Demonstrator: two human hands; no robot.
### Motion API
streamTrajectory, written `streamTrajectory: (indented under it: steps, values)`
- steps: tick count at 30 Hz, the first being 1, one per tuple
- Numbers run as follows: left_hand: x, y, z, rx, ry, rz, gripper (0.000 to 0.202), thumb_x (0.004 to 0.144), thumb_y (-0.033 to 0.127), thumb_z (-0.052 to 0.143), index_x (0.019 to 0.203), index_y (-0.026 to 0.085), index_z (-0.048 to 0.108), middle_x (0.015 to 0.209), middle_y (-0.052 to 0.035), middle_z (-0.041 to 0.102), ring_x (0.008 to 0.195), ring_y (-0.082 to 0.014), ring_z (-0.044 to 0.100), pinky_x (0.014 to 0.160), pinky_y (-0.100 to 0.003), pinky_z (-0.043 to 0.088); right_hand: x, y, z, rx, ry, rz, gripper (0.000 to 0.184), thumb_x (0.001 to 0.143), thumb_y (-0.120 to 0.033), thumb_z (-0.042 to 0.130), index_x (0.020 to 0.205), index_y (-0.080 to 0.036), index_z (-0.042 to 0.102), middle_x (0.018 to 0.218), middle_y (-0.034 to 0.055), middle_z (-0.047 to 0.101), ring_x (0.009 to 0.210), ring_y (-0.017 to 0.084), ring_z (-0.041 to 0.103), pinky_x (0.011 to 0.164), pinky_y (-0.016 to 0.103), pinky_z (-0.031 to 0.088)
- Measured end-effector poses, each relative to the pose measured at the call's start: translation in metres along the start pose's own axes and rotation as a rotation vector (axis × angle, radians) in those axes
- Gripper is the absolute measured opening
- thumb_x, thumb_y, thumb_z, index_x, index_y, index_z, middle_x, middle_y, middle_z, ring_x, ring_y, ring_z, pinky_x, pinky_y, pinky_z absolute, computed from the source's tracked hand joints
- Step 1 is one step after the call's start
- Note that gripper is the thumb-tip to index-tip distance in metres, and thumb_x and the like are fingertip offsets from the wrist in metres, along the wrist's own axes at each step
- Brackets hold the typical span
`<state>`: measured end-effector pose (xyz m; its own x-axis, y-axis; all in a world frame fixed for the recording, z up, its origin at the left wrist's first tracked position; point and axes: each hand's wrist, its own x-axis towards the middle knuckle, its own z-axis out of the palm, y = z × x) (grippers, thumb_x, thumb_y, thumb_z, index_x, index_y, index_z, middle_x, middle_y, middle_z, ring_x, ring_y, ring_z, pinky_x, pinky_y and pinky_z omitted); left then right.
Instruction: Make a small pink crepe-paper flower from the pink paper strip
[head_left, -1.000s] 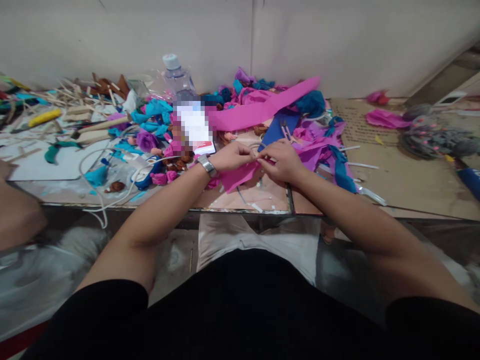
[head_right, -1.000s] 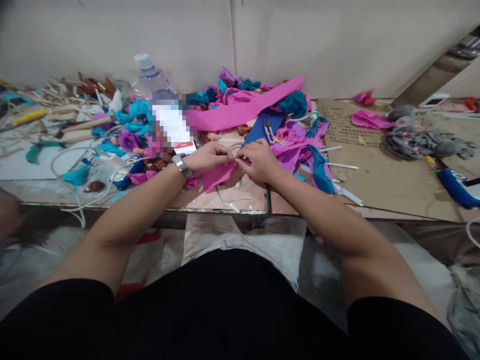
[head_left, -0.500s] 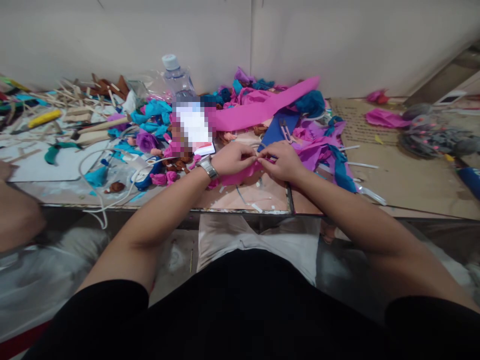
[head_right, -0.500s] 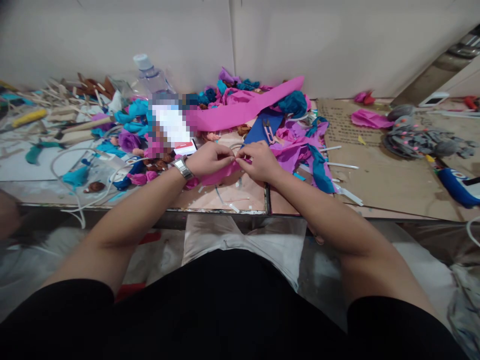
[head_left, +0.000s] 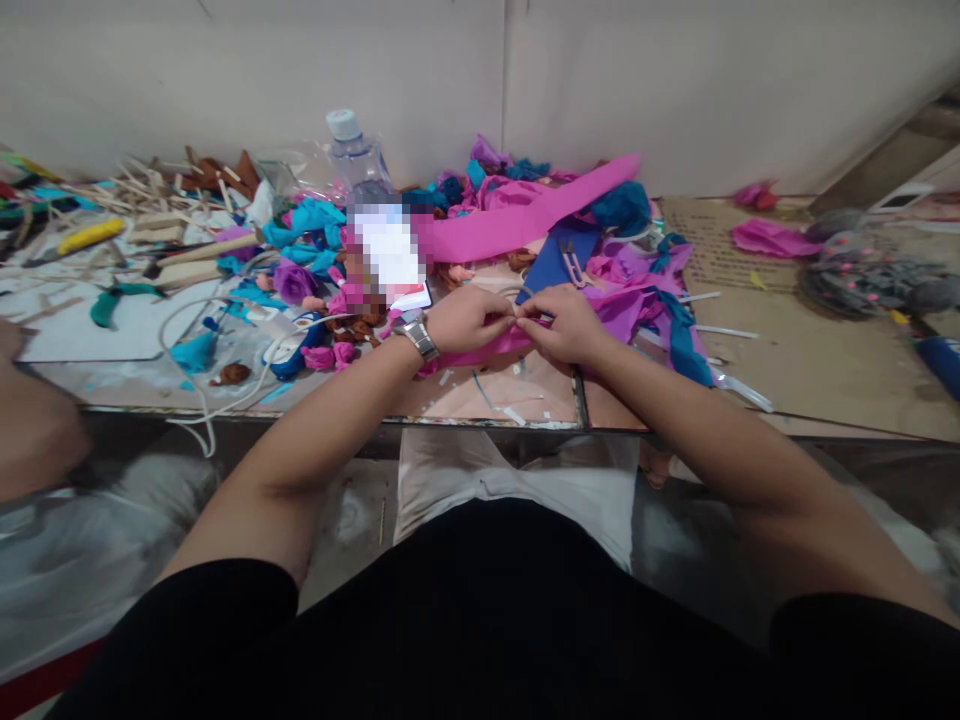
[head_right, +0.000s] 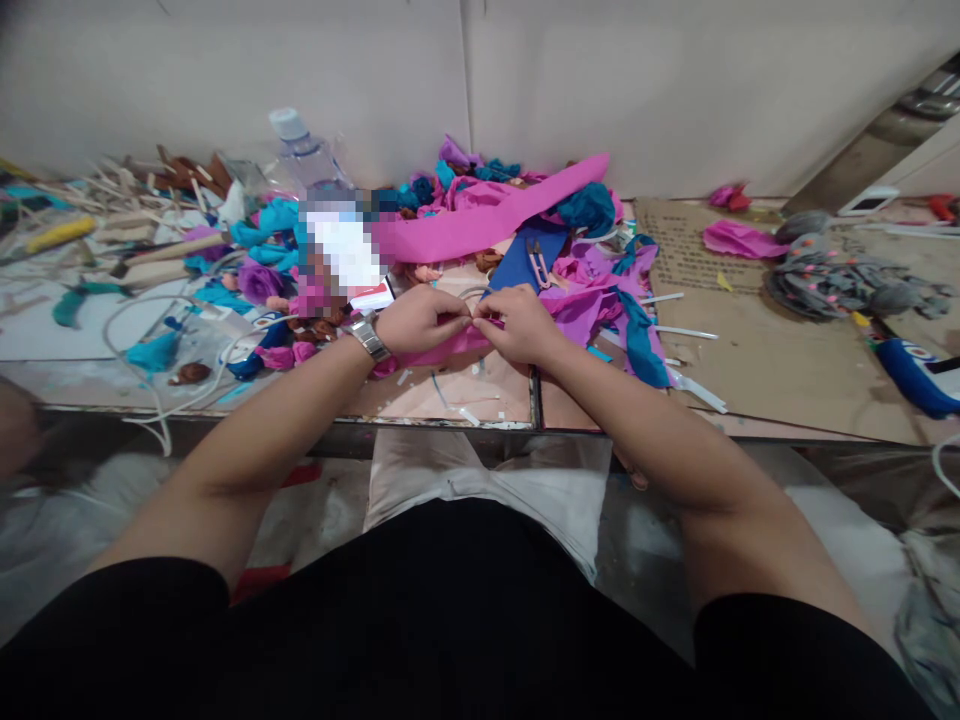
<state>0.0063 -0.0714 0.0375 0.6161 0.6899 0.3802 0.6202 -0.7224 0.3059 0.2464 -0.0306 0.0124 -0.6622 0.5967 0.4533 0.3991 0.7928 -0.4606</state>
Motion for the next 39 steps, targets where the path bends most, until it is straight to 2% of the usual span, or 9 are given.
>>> streamTrajectory:
  steps: [6, 13, 19, 25, 32, 39]
  values:
    - [-0.0001, 0.0005, 0.0012, -0.006, -0.008, 0.003, 0.034, 0.105, 0.032, 0.056, 0.083, 0.017, 0.077, 0.072, -0.0046, 0.072, 0.063, -0.0152, 0.056, 0.064, -0.032, 0.036, 0.0001, -0.0029, -0.0001, 0.000, -0.044, 0.000, 0.019, 0.098, -0.037, 0.062, 0.092, -0.022, 0.073, 0.089, 0.0077, 0.079, 0.090, 0.028, 0.067, 0.093, 0.044, 0.039]
    - [0.0011, 0.0007, 0.0051, -0.022, -0.006, -0.021, 0.034, 0.106, 0.034, 0.056, 0.085, 0.018, 0.076, 0.077, -0.0056, 0.073, 0.069, -0.0170, 0.060, 0.069, -0.033, 0.038, 0.0007, 0.0004, 0.0035, -0.014, -0.074, 0.012, 0.015, 0.097, -0.034, 0.056, 0.093, -0.023, 0.066, 0.092, 0.0091, 0.077, 0.093, 0.030, 0.066, 0.092, 0.045, 0.037]
    - [0.0023, 0.0009, 0.0050, -0.008, -0.022, -0.077, 0.029, 0.105, 0.033, 0.057, 0.093, 0.018, 0.079, 0.084, -0.0078, 0.076, 0.074, -0.0189, 0.062, 0.073, -0.034, 0.041, 0.0015, 0.0010, 0.0019, -0.015, -0.028, 0.014, 0.016, 0.098, -0.033, 0.059, 0.096, -0.023, 0.070, 0.094, 0.0092, 0.078, 0.092, 0.029, 0.067, 0.090, 0.043, 0.040]
    - [0.0014, 0.0009, 0.0042, -0.031, -0.033, -0.108, 0.029, 0.104, 0.034, 0.058, 0.093, 0.018, 0.079, 0.082, -0.0070, 0.076, 0.070, -0.0179, 0.060, 0.071, -0.033, 0.041, 0.0012, -0.0022, -0.0002, -0.044, 0.010, 0.016, 0.015, 0.096, -0.034, 0.064, 0.092, -0.023, 0.074, 0.091, 0.0075, 0.080, 0.090, 0.029, 0.067, 0.090, 0.043, 0.042]
    - [0.0008, 0.0003, 0.0036, -0.020, -0.051, -0.107, 0.028, 0.101, 0.035, 0.060, 0.097, 0.017, 0.081, 0.086, -0.0079, 0.078, 0.074, -0.0188, 0.063, 0.071, -0.032, 0.042, 0.0019, -0.0017, 0.0009, -0.063, -0.012, 0.002, 0.013, 0.096, -0.032, 0.063, 0.093, -0.024, 0.072, 0.089, 0.0079, 0.078, 0.092, 0.030, 0.068, 0.090, 0.044, 0.040]
    - [0.0015, 0.0036, 0.0033, -0.062, -0.011, -0.085, 0.031, 0.102, 0.037, 0.060, 0.095, 0.017, 0.082, 0.084, -0.0076, 0.079, 0.073, -0.0182, 0.063, 0.073, -0.032, 0.044, 0.0011, -0.0009, 0.0031, -0.067, -0.028, 0.001, 0.009, 0.095, -0.030, 0.061, 0.093, -0.023, 0.067, 0.094, 0.0085, 0.079, 0.097, 0.030, 0.068, 0.094, 0.046, 0.037]
